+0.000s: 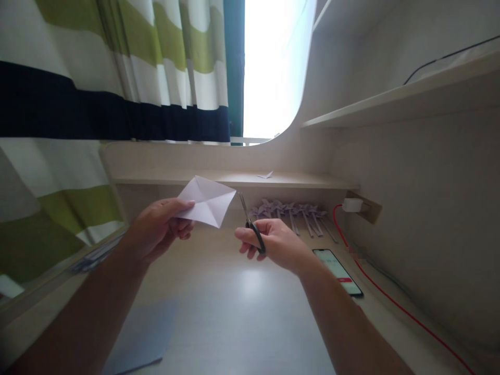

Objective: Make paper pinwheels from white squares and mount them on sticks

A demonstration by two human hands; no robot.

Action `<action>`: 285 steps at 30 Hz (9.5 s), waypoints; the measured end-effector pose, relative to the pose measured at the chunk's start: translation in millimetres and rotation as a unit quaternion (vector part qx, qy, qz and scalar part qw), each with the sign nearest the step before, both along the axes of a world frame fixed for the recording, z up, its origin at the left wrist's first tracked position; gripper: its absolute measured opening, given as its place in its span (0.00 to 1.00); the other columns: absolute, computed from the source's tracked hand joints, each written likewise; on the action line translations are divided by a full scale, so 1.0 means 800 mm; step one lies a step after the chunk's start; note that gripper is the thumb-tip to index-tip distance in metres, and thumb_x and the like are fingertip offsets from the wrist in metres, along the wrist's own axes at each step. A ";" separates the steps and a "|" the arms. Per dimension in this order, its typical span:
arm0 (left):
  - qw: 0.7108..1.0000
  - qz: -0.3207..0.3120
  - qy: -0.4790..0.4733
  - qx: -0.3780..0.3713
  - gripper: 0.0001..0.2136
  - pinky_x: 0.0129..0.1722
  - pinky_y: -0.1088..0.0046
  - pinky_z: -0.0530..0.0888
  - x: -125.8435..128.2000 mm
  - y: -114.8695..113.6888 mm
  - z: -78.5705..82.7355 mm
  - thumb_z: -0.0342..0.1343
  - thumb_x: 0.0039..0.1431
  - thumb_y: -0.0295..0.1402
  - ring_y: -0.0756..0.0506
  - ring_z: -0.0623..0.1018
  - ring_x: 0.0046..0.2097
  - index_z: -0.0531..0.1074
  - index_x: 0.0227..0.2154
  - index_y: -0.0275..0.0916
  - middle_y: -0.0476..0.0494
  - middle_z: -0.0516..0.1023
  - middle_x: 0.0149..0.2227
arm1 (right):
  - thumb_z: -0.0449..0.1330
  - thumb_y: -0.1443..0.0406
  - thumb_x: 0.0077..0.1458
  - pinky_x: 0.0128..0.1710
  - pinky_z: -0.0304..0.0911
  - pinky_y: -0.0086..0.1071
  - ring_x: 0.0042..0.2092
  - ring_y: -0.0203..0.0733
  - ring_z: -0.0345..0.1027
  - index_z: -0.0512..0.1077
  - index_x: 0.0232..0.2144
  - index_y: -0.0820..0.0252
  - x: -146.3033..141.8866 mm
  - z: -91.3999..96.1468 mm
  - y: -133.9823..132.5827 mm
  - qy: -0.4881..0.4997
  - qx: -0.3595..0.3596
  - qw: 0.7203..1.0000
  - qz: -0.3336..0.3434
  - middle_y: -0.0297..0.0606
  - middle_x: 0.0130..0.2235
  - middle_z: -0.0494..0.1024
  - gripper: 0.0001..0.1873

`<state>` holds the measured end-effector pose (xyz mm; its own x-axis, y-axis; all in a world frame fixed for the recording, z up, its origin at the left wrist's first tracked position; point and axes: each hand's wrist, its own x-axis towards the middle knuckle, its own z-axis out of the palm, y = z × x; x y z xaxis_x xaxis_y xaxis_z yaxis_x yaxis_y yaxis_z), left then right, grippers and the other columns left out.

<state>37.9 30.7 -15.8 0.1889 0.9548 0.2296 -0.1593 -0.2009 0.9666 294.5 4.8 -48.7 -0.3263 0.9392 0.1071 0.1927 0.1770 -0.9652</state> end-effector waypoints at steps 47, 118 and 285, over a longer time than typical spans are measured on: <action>0.992 0.028 0.072 0.099 0.20 0.28 0.78 0.68 0.046 0.000 -0.040 0.71 0.49 0.49 0.50 0.74 0.33 0.79 0.35 0.36 0.45 0.80 0.32 | 0.78 0.64 0.38 0.28 0.67 0.27 0.29 0.33 0.69 0.80 0.29 0.61 -0.035 -0.015 0.003 0.311 0.092 0.936 -0.139 0.34 0.31 0.80 0.15; 0.976 0.110 0.125 0.139 0.16 0.19 0.77 0.61 0.000 0.003 -0.012 0.58 0.62 0.40 0.52 0.64 0.20 0.69 0.21 0.38 0.51 0.67 0.17 | 0.68 0.45 0.56 0.22 0.52 0.28 0.22 0.32 0.60 0.78 0.25 0.63 -0.006 -0.003 -0.007 -0.115 -0.012 0.987 0.113 0.34 0.23 0.75 0.26; 0.991 0.104 0.035 0.080 0.13 0.16 0.79 0.61 0.012 0.007 -0.013 0.61 0.55 0.35 0.53 0.64 0.18 0.66 0.19 0.38 0.54 0.63 0.16 | 0.68 0.47 0.57 0.26 0.61 0.25 0.26 0.33 0.67 0.80 0.29 0.64 -0.012 -0.011 -0.001 -0.092 -0.042 0.988 0.113 0.40 0.29 0.81 0.24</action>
